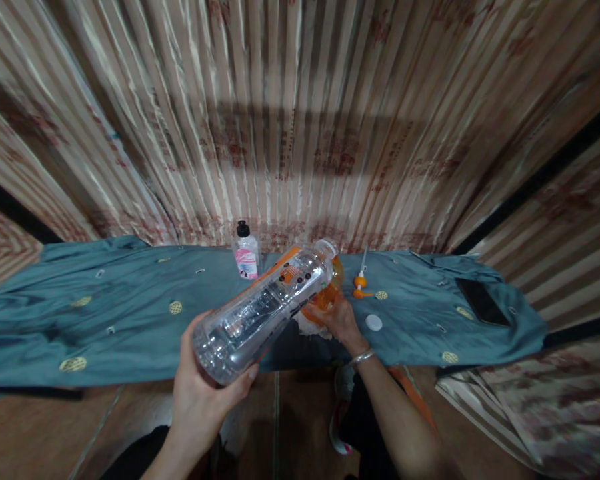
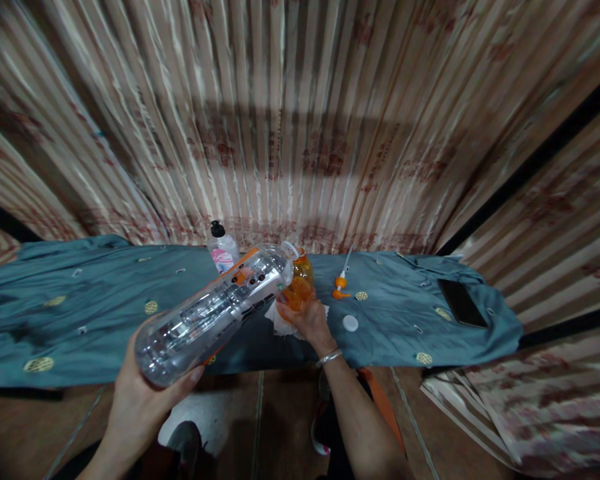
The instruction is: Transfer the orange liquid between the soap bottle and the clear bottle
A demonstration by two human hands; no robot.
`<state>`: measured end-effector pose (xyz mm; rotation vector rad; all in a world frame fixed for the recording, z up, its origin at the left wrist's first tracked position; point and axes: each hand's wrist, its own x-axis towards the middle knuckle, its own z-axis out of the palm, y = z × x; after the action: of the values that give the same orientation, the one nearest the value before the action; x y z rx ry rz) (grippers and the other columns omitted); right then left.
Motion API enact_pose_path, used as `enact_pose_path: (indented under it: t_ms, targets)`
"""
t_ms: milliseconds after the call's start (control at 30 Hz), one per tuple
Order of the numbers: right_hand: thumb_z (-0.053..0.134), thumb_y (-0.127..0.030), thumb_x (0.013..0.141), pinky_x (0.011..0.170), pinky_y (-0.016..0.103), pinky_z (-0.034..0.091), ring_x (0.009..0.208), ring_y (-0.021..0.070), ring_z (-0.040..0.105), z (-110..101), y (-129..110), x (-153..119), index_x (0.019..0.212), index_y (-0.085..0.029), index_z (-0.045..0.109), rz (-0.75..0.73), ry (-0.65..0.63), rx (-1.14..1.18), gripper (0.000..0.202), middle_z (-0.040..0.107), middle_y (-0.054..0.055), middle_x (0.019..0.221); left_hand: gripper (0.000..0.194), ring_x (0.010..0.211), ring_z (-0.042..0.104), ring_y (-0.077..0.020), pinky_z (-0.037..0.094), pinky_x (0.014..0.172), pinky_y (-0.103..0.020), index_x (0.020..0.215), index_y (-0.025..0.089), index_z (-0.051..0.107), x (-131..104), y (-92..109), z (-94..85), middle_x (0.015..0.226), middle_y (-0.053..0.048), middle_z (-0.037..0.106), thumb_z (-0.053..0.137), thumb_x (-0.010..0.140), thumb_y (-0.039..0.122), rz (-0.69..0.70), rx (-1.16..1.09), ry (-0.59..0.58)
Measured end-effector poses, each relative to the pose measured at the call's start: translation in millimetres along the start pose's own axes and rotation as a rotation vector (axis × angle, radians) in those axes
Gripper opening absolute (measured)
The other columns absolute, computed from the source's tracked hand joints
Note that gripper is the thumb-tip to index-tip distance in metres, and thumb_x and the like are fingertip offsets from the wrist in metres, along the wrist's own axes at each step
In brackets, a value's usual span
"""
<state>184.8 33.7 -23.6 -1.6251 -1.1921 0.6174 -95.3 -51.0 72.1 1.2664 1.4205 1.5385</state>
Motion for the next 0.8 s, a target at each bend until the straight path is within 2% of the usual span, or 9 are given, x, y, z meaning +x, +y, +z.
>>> enact_pose_path:
  t_ms: [300,533,667,800]
  targets:
    - [0.104,-0.050,0.075,0.105,0.058,0.077,0.116,0.0449,0.094,-1.7,-11.7,-1.9,0.134,-0.021,0.080,0.037,0.002,-0.050,0.070,0.097,0.015,0.123,0.086,0.117,0.087,-0.0366,0.072,0.106,-0.054,0.142,0.029,0.070,0.0,-0.2,-0.2,0.131,-0.008,0.086,0.104,0.065,0.046,-0.007,-0.017,0.000]
    - [0.103,-0.053,0.075,0.106,0.059,0.076,0.115,0.0439,0.094,-1.7,-9.5,-1.6,0.131,-0.022,0.081,-0.001,-0.005,-0.008,0.067,0.097,0.016,0.125,0.086,0.117,0.087,-0.0348,0.072,0.105,-0.049,0.143,0.027,0.069,-0.5,-1.1,1.5,0.132,-0.008,0.085,0.103,0.067,0.047,0.024,-0.012,0.004]
    - [0.104,-0.055,0.073,0.107,0.062,0.076,0.118,0.0464,0.093,-2.6,-7.5,-0.6,0.132,-0.020,0.080,-0.002,0.005,-0.013,0.073,0.096,0.018,0.126,0.082,0.115,0.087,-0.0342,0.072,0.105,-0.051,0.143,0.029,0.069,-0.5,-2.8,0.8,0.132,-0.007,0.084,0.101,0.069,0.044,0.026,-0.013,0.001]
    - [0.104,-0.054,0.075,0.106,0.058,0.076,0.119,0.0446,0.092,-2.4,-6.7,-0.8,0.134,-0.021,0.081,-0.007,-0.005,-0.024,0.071,0.096,0.015,0.126,0.087,0.119,0.086,-0.0364,0.073,0.106,-0.053,0.144,0.029,0.070,0.7,-4.4,-1.1,0.135,-0.008,0.083,0.104,0.067,0.049,0.023,0.007,0.000]
